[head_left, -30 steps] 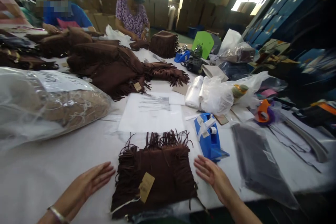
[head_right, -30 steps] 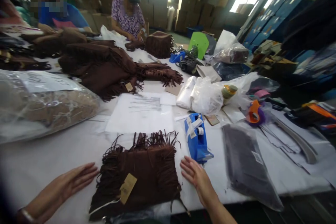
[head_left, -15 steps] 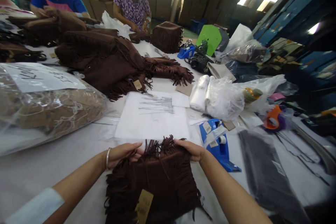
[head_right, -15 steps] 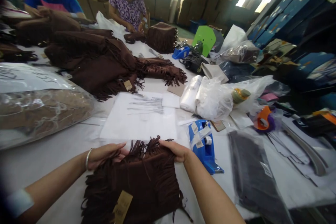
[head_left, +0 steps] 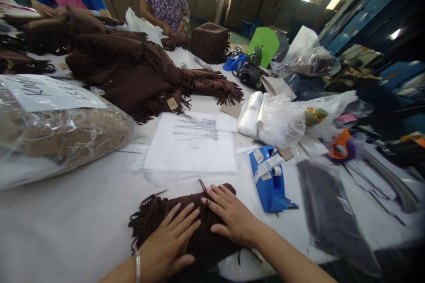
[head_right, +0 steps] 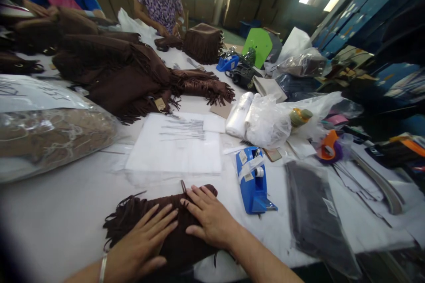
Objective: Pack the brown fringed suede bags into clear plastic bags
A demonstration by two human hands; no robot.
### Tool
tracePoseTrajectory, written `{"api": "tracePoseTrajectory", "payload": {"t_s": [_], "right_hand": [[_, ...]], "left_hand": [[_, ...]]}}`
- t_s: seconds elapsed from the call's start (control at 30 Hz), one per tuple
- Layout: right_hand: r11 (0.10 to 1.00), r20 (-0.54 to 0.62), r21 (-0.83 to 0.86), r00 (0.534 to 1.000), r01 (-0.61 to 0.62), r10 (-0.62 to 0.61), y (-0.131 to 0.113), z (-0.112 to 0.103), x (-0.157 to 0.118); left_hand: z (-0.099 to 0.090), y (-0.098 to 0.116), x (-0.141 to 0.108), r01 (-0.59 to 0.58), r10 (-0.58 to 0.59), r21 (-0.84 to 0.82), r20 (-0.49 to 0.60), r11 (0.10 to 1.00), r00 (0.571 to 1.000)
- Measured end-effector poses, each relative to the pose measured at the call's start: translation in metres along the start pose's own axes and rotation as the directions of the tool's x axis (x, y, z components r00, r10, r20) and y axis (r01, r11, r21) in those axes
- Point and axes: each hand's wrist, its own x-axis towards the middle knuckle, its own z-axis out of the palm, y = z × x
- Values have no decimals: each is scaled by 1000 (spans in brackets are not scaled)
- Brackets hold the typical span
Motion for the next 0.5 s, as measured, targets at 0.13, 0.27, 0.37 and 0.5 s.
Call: {"api": "tracePoseTrajectory", "payload": {"t_s": [0.13,0.27,0.37,0.5], "right_hand": [[998,-22,8,998,60,-60,-13,40,-39],[942,-191,323,981,94,-33,-20,24,-63],[924,-474,360,827,-131,302,-9,-4,-49],[890,-349,143,819,-434,456,14,-23,7]], "left_hand": [[24,27,-18,-74,81,148,-43,986,996],[-13,27,-33,-14,4,-187,-53,982,999],[-46,-2,-56,464,-584,-421,-221,779,781],[-60,-50,-75,738,-869,-484,-111,471,483]]}}
